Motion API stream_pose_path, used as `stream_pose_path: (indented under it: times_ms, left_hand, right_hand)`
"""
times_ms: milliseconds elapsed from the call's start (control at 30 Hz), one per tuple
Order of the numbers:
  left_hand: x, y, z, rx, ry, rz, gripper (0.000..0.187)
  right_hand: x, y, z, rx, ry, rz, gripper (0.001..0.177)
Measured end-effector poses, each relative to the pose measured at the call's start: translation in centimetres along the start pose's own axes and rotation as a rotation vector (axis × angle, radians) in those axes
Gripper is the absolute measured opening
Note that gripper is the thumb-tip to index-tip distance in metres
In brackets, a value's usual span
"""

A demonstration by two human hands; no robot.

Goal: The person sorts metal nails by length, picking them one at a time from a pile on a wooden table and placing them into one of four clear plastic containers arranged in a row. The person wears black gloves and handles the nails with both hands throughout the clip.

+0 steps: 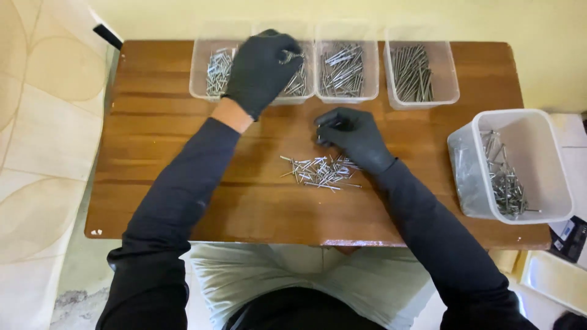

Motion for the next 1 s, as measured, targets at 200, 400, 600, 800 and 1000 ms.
stream_pose_path:
  times_ms: [200, 400, 600, 800, 1000]
  left_hand:
    - [8.4, 0.0, 4.2, 0.001, 0.375, 0.387, 0.019]
    - [15.3, 1.8, 7.3, 0.074, 0.672, 0.868, 0.015]
    - [17.3, 3.9, 8.4, 0.175, 0.653, 0.921, 0.015]
    - [13.8, 3.0, 9.5, 0.158, 0.688, 0.808, 0.013]
    - [13.9, 3.3, 8.2, 0.259, 0.678, 0.802, 0.011]
  right_hand:
    - [-0.2, -0.3, 0.1, 0.003, 0.024, -0.039, 0.016]
    - [-0.6, -0.5, 0.3, 0.01, 0.039, -0.052, 0.019]
    - [-0.8, 0.2, 0.2, -0.021, 0.02, -0.108, 0.021]
    - [-1.7, 1.2, 0.1, -0.09, -0.115, -0.106, 0.017]
    - [-4.3, 1.4, 0.5, -0.212, -0.263, 0.09, 0.016]
Point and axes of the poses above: each hand's wrist, its own z-axis towards the middle knuckle, its own x-axis out of the palm, y = z × x, the point moved 1 cm from there along z, towards the middle knuckle, and after that the axes turned 3 degrees about x, right-handed, at the moved point
